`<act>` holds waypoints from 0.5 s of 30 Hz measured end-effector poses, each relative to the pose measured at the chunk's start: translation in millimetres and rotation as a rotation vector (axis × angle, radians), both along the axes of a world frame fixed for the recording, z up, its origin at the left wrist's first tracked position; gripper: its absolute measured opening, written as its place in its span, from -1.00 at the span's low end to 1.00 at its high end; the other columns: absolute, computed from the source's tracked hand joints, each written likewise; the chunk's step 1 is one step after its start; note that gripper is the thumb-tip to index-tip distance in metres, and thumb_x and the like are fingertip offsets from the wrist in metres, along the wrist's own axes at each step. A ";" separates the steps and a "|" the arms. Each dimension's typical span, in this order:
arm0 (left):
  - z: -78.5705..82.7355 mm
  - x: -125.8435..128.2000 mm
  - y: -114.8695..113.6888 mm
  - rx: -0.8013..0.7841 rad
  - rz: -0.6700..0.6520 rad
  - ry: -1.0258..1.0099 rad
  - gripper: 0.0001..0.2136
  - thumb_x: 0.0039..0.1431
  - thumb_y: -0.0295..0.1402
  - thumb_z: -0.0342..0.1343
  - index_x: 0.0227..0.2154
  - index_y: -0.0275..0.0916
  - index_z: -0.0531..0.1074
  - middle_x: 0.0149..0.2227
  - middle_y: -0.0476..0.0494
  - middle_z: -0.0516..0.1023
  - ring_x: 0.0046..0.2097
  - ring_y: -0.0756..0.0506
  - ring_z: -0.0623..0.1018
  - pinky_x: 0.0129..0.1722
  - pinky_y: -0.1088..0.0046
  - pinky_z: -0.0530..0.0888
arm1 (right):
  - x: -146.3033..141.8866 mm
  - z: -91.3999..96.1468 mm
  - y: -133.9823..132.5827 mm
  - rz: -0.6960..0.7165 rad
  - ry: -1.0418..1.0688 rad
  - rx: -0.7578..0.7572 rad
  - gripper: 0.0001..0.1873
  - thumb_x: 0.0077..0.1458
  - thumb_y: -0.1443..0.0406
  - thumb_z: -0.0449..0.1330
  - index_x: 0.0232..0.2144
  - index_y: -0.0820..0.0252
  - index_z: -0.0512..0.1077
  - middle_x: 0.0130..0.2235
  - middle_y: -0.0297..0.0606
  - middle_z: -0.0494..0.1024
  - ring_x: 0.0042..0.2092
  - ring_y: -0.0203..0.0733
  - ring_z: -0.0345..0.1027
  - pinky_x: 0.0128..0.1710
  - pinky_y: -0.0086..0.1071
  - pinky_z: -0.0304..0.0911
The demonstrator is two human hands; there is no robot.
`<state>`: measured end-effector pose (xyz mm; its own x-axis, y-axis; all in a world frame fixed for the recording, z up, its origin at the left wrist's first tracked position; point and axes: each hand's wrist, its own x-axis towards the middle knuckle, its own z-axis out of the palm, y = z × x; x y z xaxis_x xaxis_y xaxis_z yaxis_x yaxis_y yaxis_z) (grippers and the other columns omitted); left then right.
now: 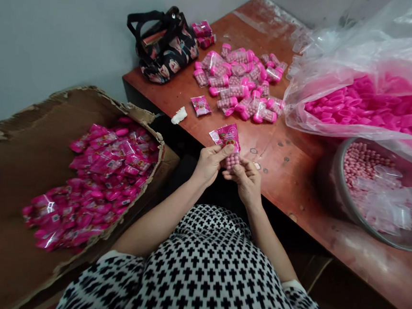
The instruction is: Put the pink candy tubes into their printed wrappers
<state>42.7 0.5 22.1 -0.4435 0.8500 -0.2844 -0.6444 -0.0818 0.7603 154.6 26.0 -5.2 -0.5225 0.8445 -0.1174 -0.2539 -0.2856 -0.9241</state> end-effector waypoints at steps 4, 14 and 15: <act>-8.2 10.2 -3.7 -0.068 0.000 0.032 -0.72 -0.25 -0.26 0.37 -0.62 -0.39 0.45 -0.60 -0.04 0.44 -0.57 0.09 0.39 -0.57 0.58 0.34 | -3.0 0.7 1.0 -0.146 -0.026 0.028 -0.69 -0.06 0.16 0.30 -0.28 0.17 0.35 -0.46 -0.40 0.55 -0.55 -0.32 0.46 -0.50 -0.41 0.48; -6.6 -1.3 -20.1 0.018 -0.237 -0.081 -0.74 -0.15 -0.28 0.33 -0.55 -0.42 0.48 -0.55 -0.14 0.50 -0.51 -0.04 0.50 -0.43 0.38 0.49 | -4.8 -1.4 23.9 0.112 -0.064 0.075 -0.60 -0.20 0.21 0.37 -0.48 0.14 0.18 -0.68 -0.56 0.42 -0.75 -0.45 0.19 -0.80 -0.64 0.04; -5.5 -3.2 -22.4 0.013 -0.235 -0.105 -0.76 -0.16 -0.29 0.33 -0.54 -0.41 0.49 -0.52 -0.15 0.52 -0.48 -0.04 0.52 -0.38 0.37 0.50 | -8.0 -0.1 24.4 0.122 -0.075 0.089 -0.58 -0.21 0.20 0.37 -0.49 0.13 0.16 -0.69 -0.59 0.39 -0.77 -0.47 0.15 -0.81 -0.63 0.00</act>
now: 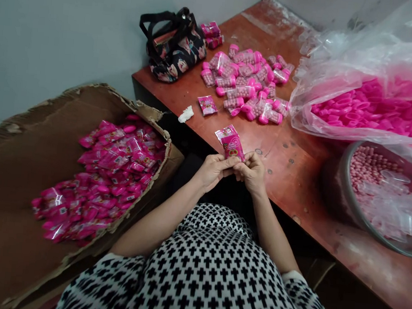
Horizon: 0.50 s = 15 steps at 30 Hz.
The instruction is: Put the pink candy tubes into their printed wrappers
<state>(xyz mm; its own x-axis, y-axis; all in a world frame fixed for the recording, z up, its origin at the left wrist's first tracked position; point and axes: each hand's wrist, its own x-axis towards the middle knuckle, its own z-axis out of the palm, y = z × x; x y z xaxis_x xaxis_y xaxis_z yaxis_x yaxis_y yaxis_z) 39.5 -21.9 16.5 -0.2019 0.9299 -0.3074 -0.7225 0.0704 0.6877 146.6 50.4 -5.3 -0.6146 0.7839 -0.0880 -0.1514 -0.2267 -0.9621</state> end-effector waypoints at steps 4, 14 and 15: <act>9.6 -8.3 -17.2 -0.028 0.082 -0.053 -0.80 -0.14 -0.34 0.33 -0.50 -0.38 0.50 -0.41 -0.17 0.57 -0.33 -0.07 0.56 -0.22 0.35 0.51 | -16.9 6.3 -3.6 0.062 -0.034 0.053 -0.55 -0.26 0.17 0.38 -0.52 0.13 0.15 -0.68 -0.62 0.34 -0.76 -0.50 0.11 -0.79 -0.62 -0.01; 3.4 -76.0 -21.8 -0.116 0.742 0.524 -0.60 0.05 -0.12 0.16 -0.09 -0.21 0.38 -0.01 -0.26 0.49 0.00 -0.17 0.50 0.07 0.17 0.33 | -11.4 11.2 -2.4 -0.015 -0.161 0.160 -0.70 0.02 0.08 0.19 -0.47 0.15 0.23 -0.65 -0.52 0.38 -0.72 -0.47 0.16 -0.76 -0.60 0.01; -1.8 -84.4 -10.6 -0.168 0.698 0.762 -0.61 0.05 -0.20 0.18 -0.06 -0.22 0.38 0.06 -0.27 0.43 0.09 -0.18 0.42 0.13 0.20 0.26 | -10.4 9.6 -2.4 -0.017 -0.175 0.169 -0.71 0.04 0.08 0.17 -0.47 0.16 0.24 -0.65 -0.51 0.38 -0.72 -0.47 0.17 -0.75 -0.60 0.02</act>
<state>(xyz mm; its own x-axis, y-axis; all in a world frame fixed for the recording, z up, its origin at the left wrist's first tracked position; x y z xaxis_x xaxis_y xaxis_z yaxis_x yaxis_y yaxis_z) -44.9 -32.5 14.7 -0.8717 0.4898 0.0123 -0.0191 -0.0591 0.9981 136.2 48.0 4.3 -0.5879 0.8068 -0.0585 0.0184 -0.0590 -0.9981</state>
